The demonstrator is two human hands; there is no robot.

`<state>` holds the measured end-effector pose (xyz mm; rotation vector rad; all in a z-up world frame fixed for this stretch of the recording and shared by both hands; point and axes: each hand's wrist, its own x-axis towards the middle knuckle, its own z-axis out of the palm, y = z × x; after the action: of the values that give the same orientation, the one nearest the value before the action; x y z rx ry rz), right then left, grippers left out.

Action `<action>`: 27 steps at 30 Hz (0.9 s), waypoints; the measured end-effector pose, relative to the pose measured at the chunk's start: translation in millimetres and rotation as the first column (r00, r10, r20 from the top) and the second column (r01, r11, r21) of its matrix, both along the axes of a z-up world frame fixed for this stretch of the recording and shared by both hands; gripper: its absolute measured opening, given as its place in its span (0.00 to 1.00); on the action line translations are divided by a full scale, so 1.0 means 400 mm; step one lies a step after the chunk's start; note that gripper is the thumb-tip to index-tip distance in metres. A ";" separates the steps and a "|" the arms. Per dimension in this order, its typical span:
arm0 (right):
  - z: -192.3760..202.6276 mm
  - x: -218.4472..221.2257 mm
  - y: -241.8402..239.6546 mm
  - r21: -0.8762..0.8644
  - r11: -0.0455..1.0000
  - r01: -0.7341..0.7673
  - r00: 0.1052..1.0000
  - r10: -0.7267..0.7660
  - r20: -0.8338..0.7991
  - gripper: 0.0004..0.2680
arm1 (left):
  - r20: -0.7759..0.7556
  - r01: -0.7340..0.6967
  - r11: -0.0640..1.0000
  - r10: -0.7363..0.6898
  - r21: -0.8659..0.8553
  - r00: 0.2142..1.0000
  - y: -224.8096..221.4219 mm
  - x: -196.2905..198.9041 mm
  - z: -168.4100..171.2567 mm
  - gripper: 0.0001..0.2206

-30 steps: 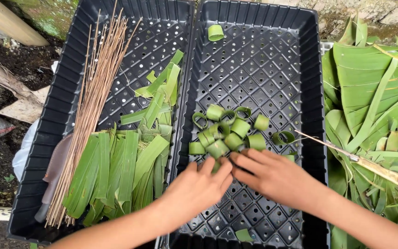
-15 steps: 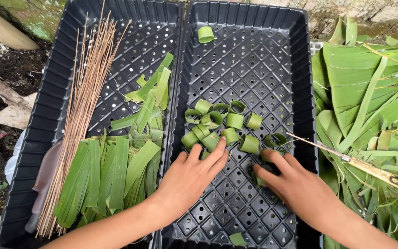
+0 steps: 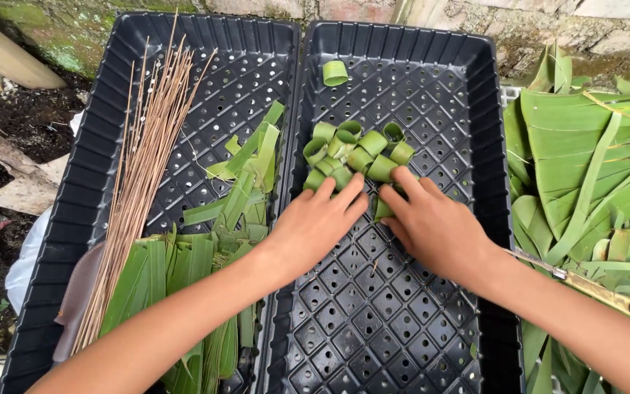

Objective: Folding and rolling green leaf strips into small cylinders and organizing them in a tray.

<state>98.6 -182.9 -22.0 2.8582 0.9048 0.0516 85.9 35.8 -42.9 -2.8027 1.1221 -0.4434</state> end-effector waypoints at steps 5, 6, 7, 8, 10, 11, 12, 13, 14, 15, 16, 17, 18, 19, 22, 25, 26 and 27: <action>-0.007 0.118 -0.017 0.055 0.998 0.010 0.996 -0.005 -0.090 0.12 | -0.096 0.020 0.999 -0.023 -0.033 0.995 0.001 0.120 -0.021 0.23; -0.004 0.144 -0.017 0.080 0.997 0.005 0.992 0.005 -0.126 0.12 | -0.120 0.022 0.999 -0.025 -0.028 0.992 0.002 0.145 -0.025 0.22; -0.002 0.164 -0.016 0.080 0.997 0.006 0.992 0.003 -0.124 0.12 | -0.118 0.024 0.999 -0.027 -0.028 0.993 0.001 0.168 -0.030 0.22; 0.000 0.184 -0.015 0.083 0.997 0.006 0.993 0.004 -0.120 0.13 | -0.122 0.028 0.999 -0.032 -0.032 0.992 0.002 0.190 -0.034 0.21; 0.000 0.228 -0.013 0.085 0.996 0.005 0.994 0.005 -0.112 0.13 | -0.122 0.031 0.999 -0.035 -0.037 0.992 0.003 0.231 -0.033 0.21; -0.001 0.252 -0.014 0.103 0.995 -0.009 0.994 0.020 -0.104 0.12 | -0.154 0.032 0.998 -0.041 -0.056 0.987 0.002 0.249 -0.028 0.20; -0.002 0.275 -0.014 0.120 0.992 -0.024 0.995 0.036 -0.097 0.12 | -0.187 0.033 0.997 -0.046 -0.077 0.981 0.001 0.267 -0.023 0.19; 0.003 0.291 -0.013 0.120 0.992 -0.026 0.995 0.038 -0.094 0.12 | -0.184 0.031 0.997 -0.045 -0.077 0.982 0.004 0.284 -0.021 0.19; 0.007 0.304 -0.014 0.156 0.987 -0.048 0.994 0.063 -0.093 0.11 | -0.197 0.028 0.996 -0.043 -0.080 0.979 0.003 0.301 -0.021 0.19; 0.010 0.318 -0.016 0.192 0.979 -0.070 0.992 0.089 -0.091 0.10 | -0.209 0.024 0.996 -0.041 -0.084 0.977 0.002 0.318 -0.022 0.19; 0.010 0.326 -0.021 0.185 0.980 -0.068 0.992 0.087 -0.094 0.10 | -0.211 0.025 0.996 -0.044 -0.091 0.976 0.003 0.328 -0.022 0.19; 0.010 0.333 -0.025 0.208 0.974 -0.093 0.991 0.111 -0.073 0.10 | -0.204 0.031 0.995 -0.049 -0.093 0.978 0.004 0.338 -0.022 0.19; 0.014 0.349 -0.029 0.227 0.966 -0.120 0.990 0.134 -0.044 0.10 | -0.190 0.037 0.995 -0.055 -0.096 0.980 0.005 0.356 -0.018 0.19; 0.040 0.351 -0.033 0.219 0.968 -0.120 0.990 0.132 -0.042 0.10 | -0.185 0.039 0.994 -0.057 -0.104 0.981 0.003 0.363 -0.009 0.19; 0.088 0.306 -0.055 0.287 0.952 -0.104 0.987 0.134 -0.086 0.16 | -0.133 0.035 0.995 -0.047 -0.088 0.990 -0.006 0.341 -0.001 0.19; 0.133 0.228 -0.092 0.170 0.985 0.017 0.998 -0.006 -0.066 0.15 | 0.113 -0.002 0.998 -0.005 0.060 0.994 -0.030 0.292 0.016 0.22; 0.153 0.198 -0.102 0.091 0.989 0.117 0.970 -0.094 -0.226 0.16 | -0.037 0.036 0.999 -0.037 -0.018 0.999 -0.046 0.270 0.035 0.22; 0.173 0.167 -0.113 -0.002 0.979 0.202 0.908 -0.188 -0.374 0.17 | -0.184 0.063 0.993 -0.080 -0.100 0.980 -0.063 0.248 0.054 0.22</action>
<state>165.5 -228.2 47.2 3.0314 0.6685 -0.5200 185.1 10.4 -21.4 -2.9442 1.2732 -0.2470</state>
